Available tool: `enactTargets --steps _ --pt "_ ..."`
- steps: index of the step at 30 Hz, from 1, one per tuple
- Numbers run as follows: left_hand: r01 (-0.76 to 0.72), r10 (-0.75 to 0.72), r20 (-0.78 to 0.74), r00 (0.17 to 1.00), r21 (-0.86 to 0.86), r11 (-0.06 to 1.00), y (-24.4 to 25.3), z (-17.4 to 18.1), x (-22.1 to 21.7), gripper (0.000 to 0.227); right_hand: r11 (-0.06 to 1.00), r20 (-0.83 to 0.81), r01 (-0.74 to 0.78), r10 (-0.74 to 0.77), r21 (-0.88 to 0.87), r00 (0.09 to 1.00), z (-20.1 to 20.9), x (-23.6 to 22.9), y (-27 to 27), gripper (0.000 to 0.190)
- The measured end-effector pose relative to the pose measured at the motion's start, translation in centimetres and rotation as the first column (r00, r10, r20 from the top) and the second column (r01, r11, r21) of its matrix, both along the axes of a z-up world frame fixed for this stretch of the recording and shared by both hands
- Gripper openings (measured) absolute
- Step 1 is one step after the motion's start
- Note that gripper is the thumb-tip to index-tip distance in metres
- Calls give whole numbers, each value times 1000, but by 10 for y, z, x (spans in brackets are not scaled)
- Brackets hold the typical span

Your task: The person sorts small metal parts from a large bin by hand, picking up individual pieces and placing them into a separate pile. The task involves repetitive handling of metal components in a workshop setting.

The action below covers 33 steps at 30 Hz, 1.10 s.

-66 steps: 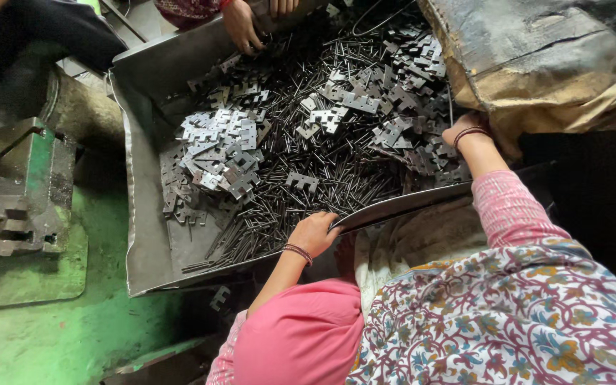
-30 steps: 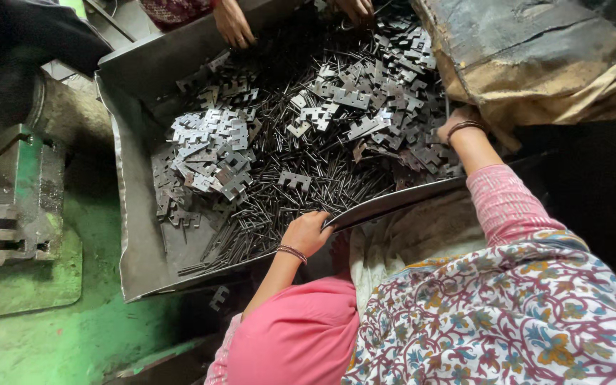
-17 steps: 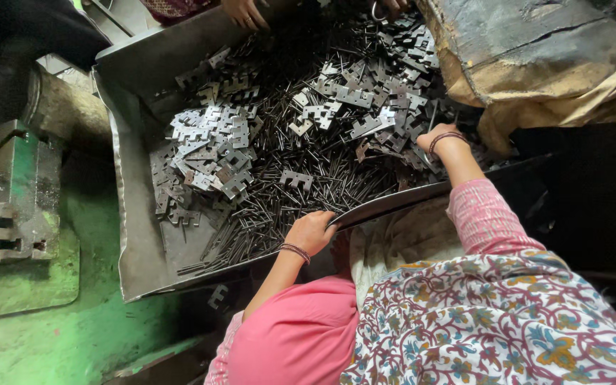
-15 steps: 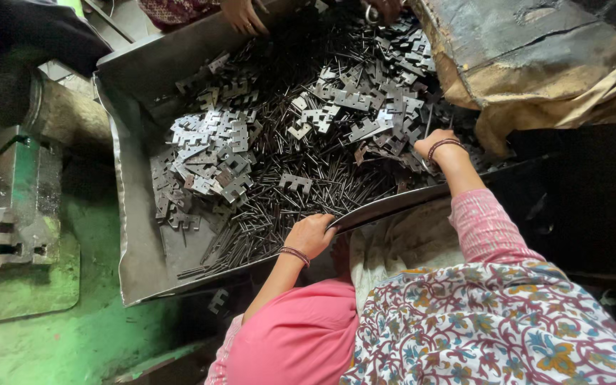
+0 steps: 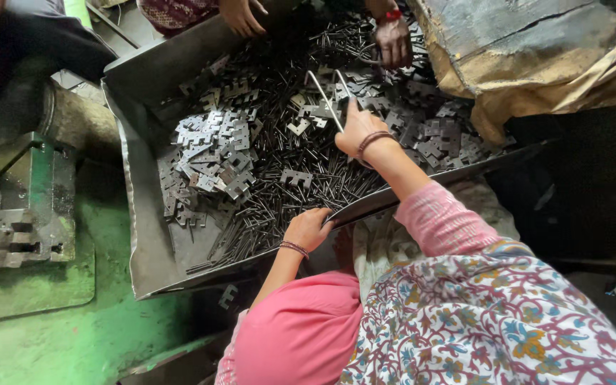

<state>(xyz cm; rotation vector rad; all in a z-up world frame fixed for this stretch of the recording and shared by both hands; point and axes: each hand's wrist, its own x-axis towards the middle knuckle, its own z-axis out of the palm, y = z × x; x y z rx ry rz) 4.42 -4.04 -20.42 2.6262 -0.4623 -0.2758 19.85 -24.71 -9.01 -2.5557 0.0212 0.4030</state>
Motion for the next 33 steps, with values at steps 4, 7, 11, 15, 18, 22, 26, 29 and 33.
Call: enactTargets --steps 4,7,11,15,18,22,26,29,33 --pt "-2 2 2 1000 -28 1000 -1 -4 2 29 989 -14 -93 92 -117 996 -8 -32 -62 90" --pt "13 -12 22 1000 -25 1000 0 -4 2 30 943 28 -153 169 -297 985 -12 -48 -127 84" --pt "10 -10 -19 1000 -25 1000 -1 -2 1 28 810 -76 -193 181 -554 980 0 -66 -201 58" --pt "7 -7 -1 1000 -36 999 -2 -1 1 28 685 -249 -344 239 -642 939 11 -59 -238 51" --pt "2 -2 -16 1000 -33 999 -3 0 2 26 614 -399 -444 220 -653 890 7 -40 -243 40" --pt "-10 10 0 1000 -37 999 -3 1 1 28 528 -483 -532 242 -662 841 -10 -11 -223 39" --pt "-17 17 -16 1000 -17 1000 -2 -2 1 30 513 -485 -544 257 -664 836 -23 -2 -215 37" --pt "-12 12 1 1000 -35 999 0 -4 4 32 550 -429 -504 271 -666 862 -38 -9 -221 34" --pt "-20 20 -4 1000 -43 999 0 -9 -3 33 681 -193 -317 253 -660 948 -70 -16 -226 27"
